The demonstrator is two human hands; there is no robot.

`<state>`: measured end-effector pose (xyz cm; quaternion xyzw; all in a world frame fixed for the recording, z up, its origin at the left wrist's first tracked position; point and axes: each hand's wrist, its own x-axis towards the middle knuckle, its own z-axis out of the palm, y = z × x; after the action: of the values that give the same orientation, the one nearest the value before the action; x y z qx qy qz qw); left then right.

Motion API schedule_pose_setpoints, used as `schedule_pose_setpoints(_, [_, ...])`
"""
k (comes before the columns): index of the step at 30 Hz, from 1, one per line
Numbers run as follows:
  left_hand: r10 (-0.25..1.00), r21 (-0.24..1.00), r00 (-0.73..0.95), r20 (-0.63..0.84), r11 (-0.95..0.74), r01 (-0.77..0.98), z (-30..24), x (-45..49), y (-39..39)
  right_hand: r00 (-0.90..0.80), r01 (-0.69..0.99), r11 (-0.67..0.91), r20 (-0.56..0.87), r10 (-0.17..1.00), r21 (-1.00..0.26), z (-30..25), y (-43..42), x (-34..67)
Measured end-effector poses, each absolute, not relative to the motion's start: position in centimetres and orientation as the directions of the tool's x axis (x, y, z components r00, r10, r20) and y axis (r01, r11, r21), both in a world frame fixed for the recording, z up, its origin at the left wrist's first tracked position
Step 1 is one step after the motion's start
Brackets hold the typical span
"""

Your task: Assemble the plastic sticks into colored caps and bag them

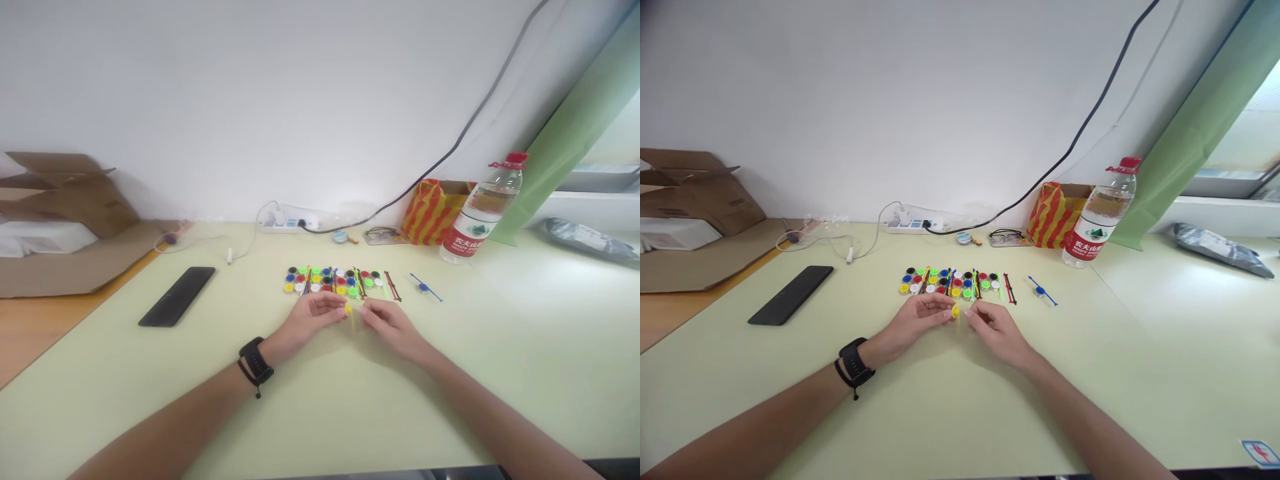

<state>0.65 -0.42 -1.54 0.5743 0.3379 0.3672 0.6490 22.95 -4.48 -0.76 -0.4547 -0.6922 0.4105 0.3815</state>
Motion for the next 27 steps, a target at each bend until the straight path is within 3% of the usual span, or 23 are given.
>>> schedule_pose_setpoints(4, [0.854,0.993,0.519,-0.025,0.081,-0.086,-1.26,0.79,-0.59,-0.230,0.249,0.292,0.237,0.944,-0.923,-0.95,-4.51,22.57])
schedule_pose_setpoints(18, [0.860,0.994,0.508,-0.037,0.086,-0.073,-1.19,0.76,-0.55,-0.193,0.200,0.313,0.276,0.942,-0.928,-1.12,-4.99,22.45])
schedule_pose_setpoints(21, [0.862,0.993,0.506,-0.035,0.088,-0.080,-1.28,0.72,-0.52,-0.171,0.221,0.257,0.222,0.960,-0.941,-0.98,-4.98,22.80])
schedule_pose_setpoints(25, [0.868,0.994,0.495,-0.019,0.070,-0.084,-1.42,0.63,-0.48,-0.357,0.265,0.165,0.062,0.932,-0.950,-0.85,-4.66,23.21])
schedule_pose_setpoints(27, [0.871,0.994,0.491,-0.024,0.075,-0.084,-1.39,0.64,-0.50,-0.338,0.259,0.179,0.085,0.937,-0.949,-0.78,-4.47,23.16])
